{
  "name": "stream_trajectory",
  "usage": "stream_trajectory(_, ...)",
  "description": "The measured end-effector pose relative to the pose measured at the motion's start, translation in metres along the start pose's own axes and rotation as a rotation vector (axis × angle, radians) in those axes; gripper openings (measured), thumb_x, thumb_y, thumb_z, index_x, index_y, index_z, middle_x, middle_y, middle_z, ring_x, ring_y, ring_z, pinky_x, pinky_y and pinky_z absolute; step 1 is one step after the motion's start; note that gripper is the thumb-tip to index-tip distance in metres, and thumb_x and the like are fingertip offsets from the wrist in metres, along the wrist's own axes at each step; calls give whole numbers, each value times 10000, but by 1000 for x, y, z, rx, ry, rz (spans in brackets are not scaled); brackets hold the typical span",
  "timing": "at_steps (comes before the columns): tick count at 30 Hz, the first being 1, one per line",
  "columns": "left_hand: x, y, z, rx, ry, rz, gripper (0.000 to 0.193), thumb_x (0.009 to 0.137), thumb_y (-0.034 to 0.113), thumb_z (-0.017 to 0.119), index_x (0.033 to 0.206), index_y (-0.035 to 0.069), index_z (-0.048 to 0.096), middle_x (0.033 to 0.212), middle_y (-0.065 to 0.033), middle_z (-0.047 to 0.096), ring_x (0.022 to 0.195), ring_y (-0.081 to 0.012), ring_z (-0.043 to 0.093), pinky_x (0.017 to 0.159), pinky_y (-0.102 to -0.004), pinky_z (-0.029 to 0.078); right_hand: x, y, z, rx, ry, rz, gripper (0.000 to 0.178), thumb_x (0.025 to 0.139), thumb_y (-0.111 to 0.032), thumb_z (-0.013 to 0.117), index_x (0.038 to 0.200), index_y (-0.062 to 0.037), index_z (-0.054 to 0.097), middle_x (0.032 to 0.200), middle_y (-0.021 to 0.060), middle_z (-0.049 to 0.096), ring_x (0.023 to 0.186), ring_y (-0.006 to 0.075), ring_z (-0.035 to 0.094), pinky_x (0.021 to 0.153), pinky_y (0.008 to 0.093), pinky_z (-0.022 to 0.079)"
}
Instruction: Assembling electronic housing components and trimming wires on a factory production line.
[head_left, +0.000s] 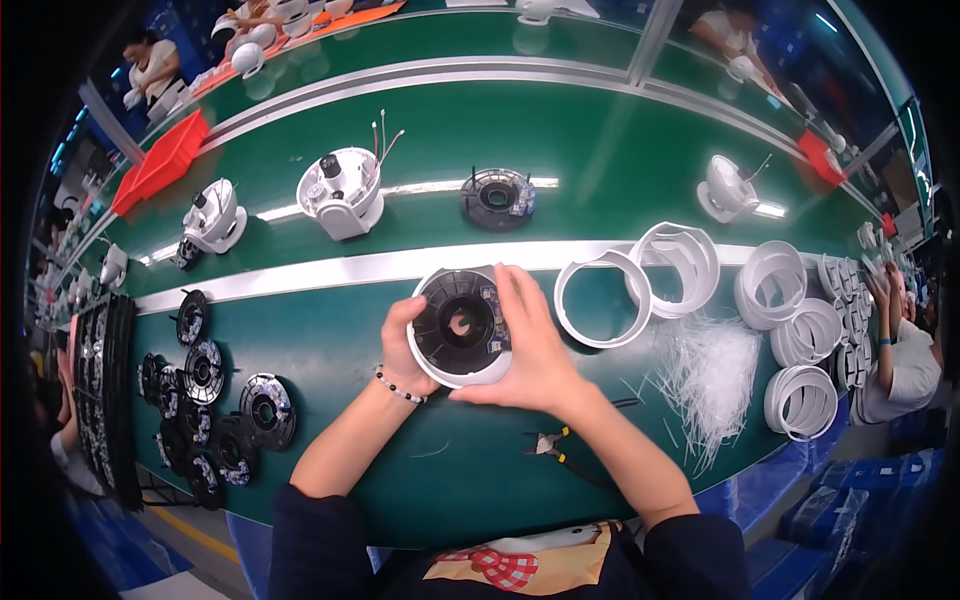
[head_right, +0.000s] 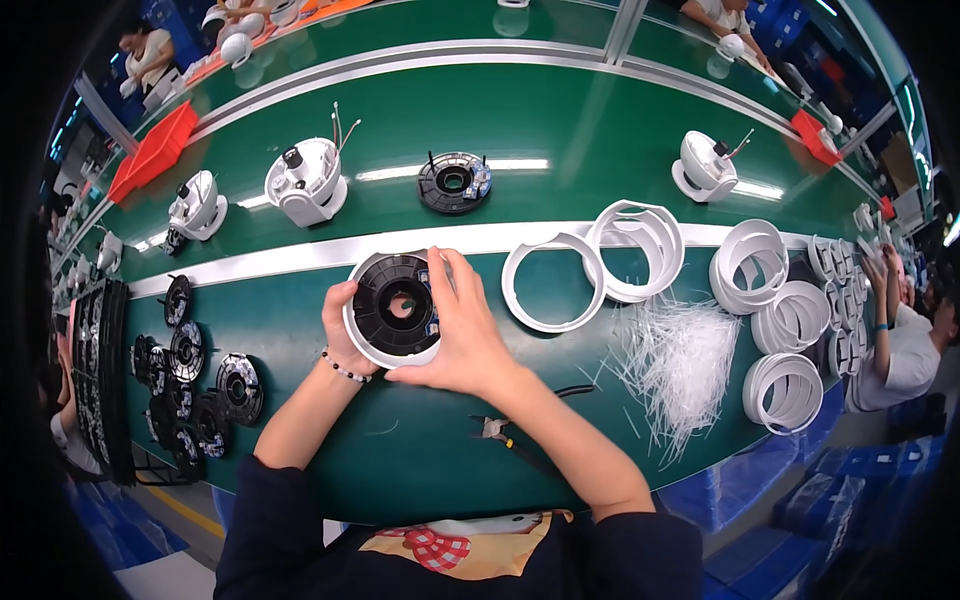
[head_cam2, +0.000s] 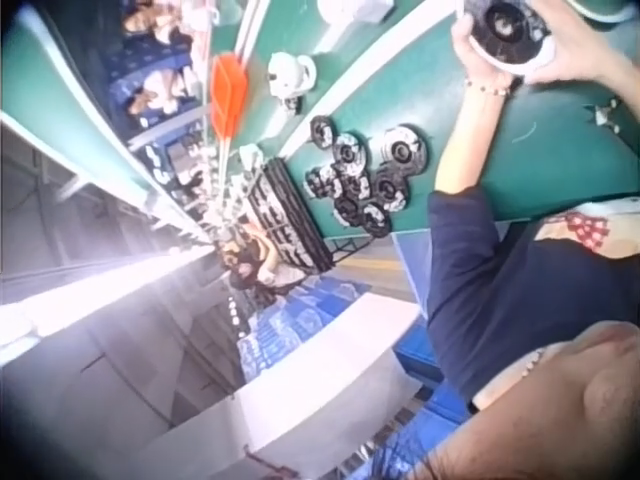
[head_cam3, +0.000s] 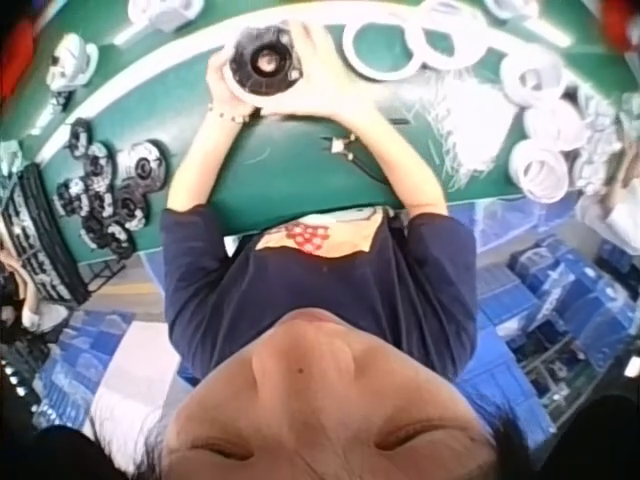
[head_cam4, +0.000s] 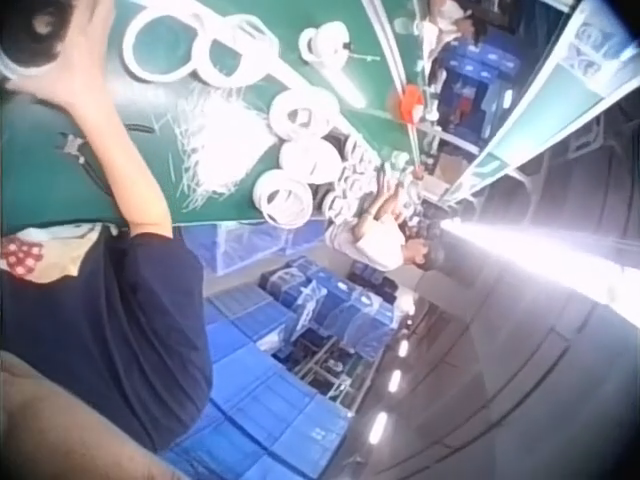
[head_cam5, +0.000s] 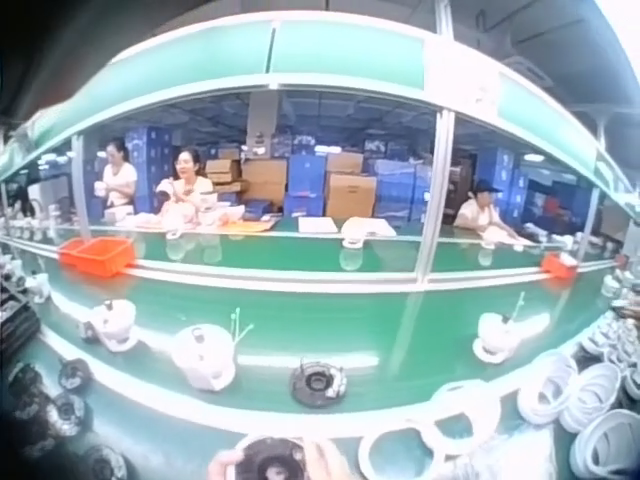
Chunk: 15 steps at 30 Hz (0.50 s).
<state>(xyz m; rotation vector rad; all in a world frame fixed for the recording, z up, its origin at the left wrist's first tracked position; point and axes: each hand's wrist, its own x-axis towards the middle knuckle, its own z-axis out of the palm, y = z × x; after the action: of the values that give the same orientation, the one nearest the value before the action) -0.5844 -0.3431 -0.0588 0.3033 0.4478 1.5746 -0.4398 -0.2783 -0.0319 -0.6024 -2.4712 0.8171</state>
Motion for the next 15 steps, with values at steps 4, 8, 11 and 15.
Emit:
stream_trajectory(4, 15, 3, 9, 14, -15, 61, 582, 761, 411, 436, 1183, 10, 423, 1158, -177, 493, 1037, -286, 510, 902, -407, 416, 0, 1, -10, 53, 151, -33, 1219, 463, -397, 808, 1311, 77, 72, 1321, 273, 164, 1219, 407, 222, 999, 425, 239)
stream_trajectory(8, 86, 29, 23, -4, 95, 80, 442, 828, 341, 383, 1067, -11, 504, 1033, -141, 574, 938, -238, 557, 883, -375, 423, 6, 9, -39, -179, 294, 6, 1001, 601, -366, 748, 1290, 73, 170, 1335, 260, 174, 1183, 411, 273, 971, 431, 272)
stream_trajectory(11, 159, 25, 43, 79, 116, 56, 302, 868, 274, 398, 1000, 34, 525, 987, -121, 584, 913, -224, 555, 867, -370, 418, -11, 15, -43, -336, 228, 30, 769, 613, -311, 733, 1194, 37, 369, 1170, 210, 433, 1088, 371, 398, 905, 435, 340)
stream_trajectory(15, 256, -9, 28, 157, 227, 57, 244, 892, 206, 414, 980, -15, 469, 980, -160, 554, 878, -281, 563, 785, -429, 457, -32, 25, -8, -517, 61, -2, 405, 623, -192, 679, 952, -10, 529, 872, 117, 519, 818, 286, 485, 788, 374, 371)
